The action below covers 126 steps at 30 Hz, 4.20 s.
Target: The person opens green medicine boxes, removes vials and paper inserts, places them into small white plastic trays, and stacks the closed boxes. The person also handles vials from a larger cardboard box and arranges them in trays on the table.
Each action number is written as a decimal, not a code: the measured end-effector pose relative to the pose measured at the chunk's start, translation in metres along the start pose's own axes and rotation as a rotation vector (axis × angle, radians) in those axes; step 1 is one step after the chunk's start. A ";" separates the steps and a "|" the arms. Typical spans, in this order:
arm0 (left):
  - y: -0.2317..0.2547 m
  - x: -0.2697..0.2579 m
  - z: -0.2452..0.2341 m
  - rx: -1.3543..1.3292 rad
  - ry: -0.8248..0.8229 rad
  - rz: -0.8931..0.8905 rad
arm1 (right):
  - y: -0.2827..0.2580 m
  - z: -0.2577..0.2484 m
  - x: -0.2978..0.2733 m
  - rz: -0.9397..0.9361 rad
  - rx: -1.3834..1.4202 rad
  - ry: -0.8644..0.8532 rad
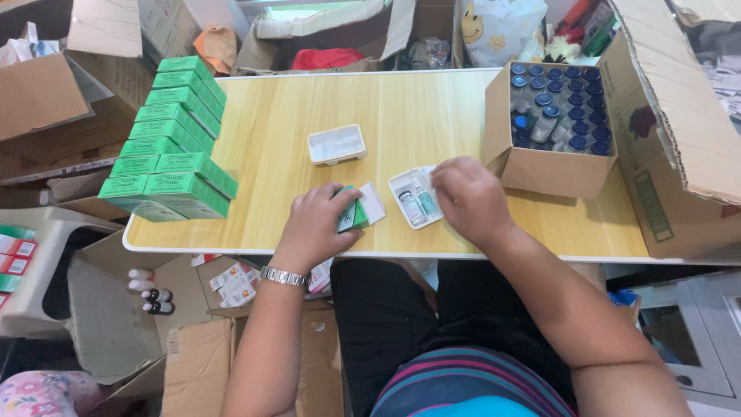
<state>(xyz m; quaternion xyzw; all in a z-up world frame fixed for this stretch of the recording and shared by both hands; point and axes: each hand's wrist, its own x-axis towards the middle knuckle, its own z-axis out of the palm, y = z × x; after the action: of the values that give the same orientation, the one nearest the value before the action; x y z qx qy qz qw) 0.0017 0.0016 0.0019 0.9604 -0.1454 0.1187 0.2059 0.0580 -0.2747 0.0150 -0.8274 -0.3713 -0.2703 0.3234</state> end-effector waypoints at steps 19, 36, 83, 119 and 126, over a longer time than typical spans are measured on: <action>-0.002 -0.003 0.005 -0.052 0.047 0.003 | 0.035 0.025 0.051 0.479 0.030 -1.054; 0.006 0.002 0.029 -0.049 0.114 -0.111 | 0.038 0.075 0.050 0.681 0.471 -0.364; 0.060 0.008 0.104 -0.412 0.828 -0.064 | -0.032 0.050 0.017 0.041 0.397 0.107; 0.059 0.007 0.107 -0.416 0.785 -0.107 | -0.042 0.038 0.004 0.132 0.409 0.137; 0.057 0.005 0.109 -0.377 0.798 -0.094 | -0.050 0.048 0.004 0.275 0.483 0.207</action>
<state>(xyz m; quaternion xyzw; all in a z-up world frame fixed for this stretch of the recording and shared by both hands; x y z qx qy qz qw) 0.0055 -0.0961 -0.0728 0.7905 -0.0297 0.4422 0.4227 0.0309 -0.2120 0.0029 -0.7370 -0.2743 -0.2110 0.5805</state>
